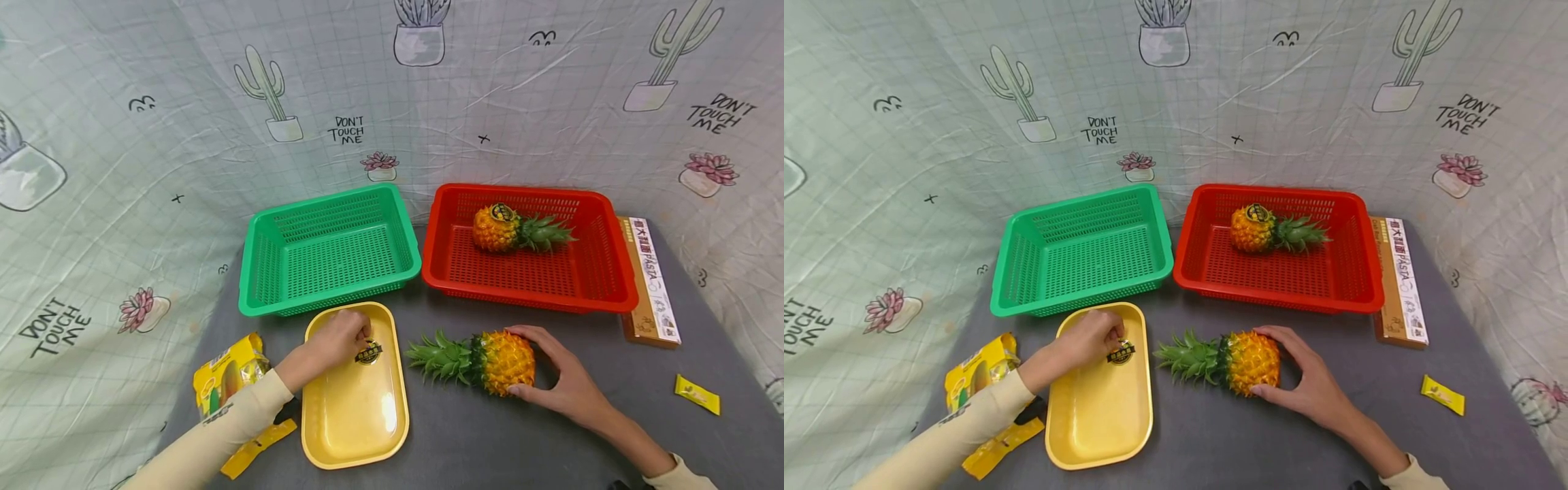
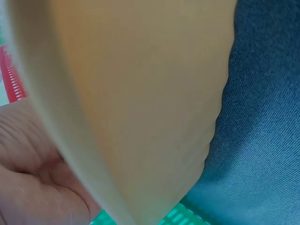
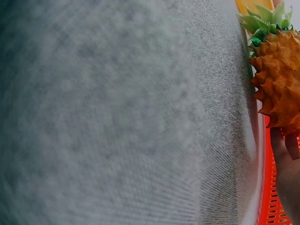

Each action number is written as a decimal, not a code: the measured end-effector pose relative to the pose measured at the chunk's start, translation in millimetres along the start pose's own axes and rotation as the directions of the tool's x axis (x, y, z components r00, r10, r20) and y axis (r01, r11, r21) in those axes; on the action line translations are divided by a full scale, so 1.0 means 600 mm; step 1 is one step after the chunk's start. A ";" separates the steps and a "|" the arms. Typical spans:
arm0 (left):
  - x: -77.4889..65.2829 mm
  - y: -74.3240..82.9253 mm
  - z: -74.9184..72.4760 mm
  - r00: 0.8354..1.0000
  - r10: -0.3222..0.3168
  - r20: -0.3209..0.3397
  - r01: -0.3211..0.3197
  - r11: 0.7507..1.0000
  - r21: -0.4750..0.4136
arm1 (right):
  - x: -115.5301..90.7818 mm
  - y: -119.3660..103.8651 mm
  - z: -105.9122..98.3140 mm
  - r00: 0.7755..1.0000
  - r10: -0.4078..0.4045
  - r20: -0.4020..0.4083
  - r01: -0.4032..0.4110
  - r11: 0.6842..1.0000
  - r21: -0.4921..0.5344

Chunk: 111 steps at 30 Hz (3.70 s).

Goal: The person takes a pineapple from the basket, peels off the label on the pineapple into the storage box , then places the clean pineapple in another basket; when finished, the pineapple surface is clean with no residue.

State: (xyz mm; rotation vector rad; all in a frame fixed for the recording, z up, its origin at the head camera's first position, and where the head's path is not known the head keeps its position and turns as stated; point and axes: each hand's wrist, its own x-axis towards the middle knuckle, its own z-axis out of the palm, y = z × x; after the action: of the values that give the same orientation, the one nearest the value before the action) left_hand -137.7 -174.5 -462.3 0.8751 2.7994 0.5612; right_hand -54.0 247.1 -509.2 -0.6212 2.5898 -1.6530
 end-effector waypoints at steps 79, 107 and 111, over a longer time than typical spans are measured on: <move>0.087 0.227 0.049 0.951 0.309 -0.029 -0.309 0.951 -0.017 | 0.000 0.008 0.004 0.999 -0.044 -0.012 0.044 0.999 0.016; 0.106 0.231 0.099 0.946 0.317 -0.064 -0.305 0.941 0.146 | 0.004 -0.005 0.001 0.999 -0.050 -0.006 0.050 0.999 -0.020; 0.106 0.230 0.097 0.949 0.306 -0.072 -0.297 0.948 0.116 | 0.007 -0.010 -0.004 0.998 -0.066 0.010 0.066 0.996 -0.056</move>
State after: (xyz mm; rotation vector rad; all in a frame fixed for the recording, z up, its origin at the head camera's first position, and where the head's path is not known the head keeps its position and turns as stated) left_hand -103.4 -15.2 -463.4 1.3482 2.8117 0.5087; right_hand -56.4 245.8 -502.1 -0.7226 2.6464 -1.5955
